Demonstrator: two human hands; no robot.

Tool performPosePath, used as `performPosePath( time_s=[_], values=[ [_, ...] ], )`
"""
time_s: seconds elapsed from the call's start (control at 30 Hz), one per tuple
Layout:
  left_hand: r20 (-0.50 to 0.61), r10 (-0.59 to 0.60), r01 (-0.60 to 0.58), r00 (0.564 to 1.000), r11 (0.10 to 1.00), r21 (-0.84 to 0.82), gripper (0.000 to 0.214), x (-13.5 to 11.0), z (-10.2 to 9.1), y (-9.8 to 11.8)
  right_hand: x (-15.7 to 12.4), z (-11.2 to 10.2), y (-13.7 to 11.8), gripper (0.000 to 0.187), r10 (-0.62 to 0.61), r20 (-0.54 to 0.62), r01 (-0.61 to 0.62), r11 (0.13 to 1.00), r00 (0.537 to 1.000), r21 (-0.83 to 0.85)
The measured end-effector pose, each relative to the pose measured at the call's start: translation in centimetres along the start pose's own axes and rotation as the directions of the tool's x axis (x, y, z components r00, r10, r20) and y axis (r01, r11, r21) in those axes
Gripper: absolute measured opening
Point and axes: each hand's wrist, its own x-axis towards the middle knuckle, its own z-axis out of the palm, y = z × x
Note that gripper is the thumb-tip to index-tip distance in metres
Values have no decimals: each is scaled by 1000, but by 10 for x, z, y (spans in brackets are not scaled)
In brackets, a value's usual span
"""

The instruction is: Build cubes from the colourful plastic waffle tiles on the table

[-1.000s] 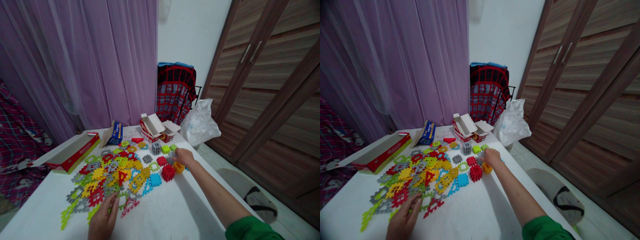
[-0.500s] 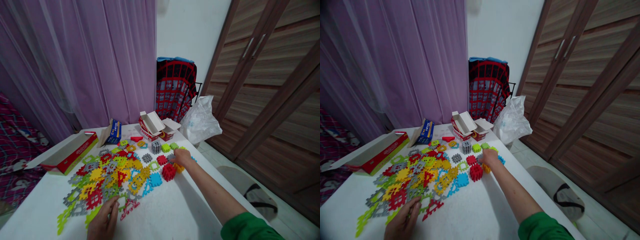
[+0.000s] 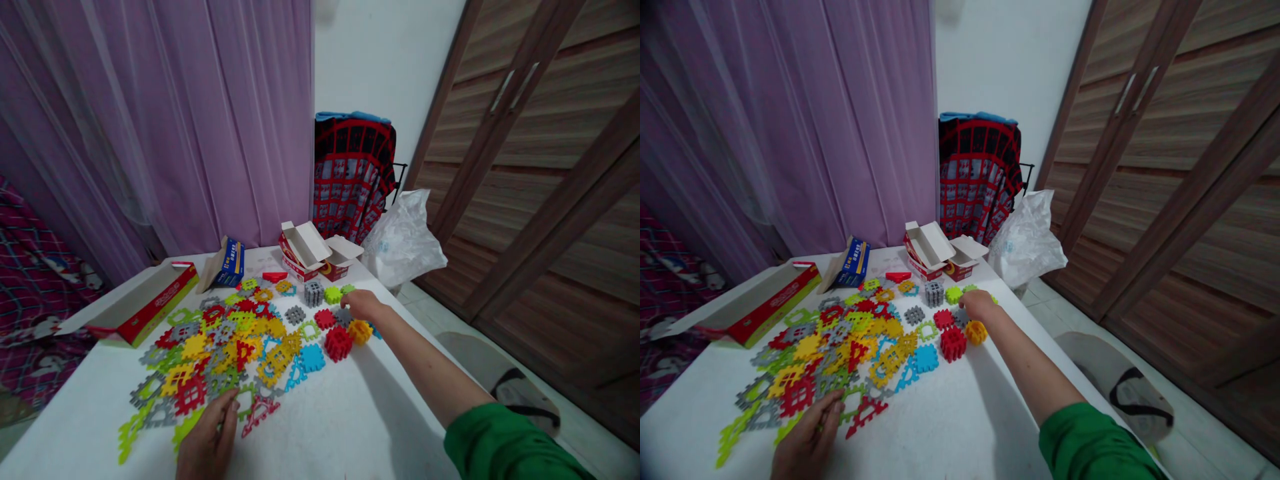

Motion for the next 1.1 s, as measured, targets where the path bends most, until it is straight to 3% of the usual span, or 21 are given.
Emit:
performPosePath(
  time_s=[0.17,0.53,1.1],
  values=[
    [8,5,-5,1000,1000,4,29,0,1,-1,10,3,-3,46,-65,71,69,996,995,-48],
    [2,16,-16,1000,1000,-10,30,1,1,-1,19,4,-10,45,-76,172,98,988,982,-121],
    [52,-57,59,997,998,-28,31,-2,2,-2,16,3,-23,33,19,132,1,989,991,-148]
  ],
)
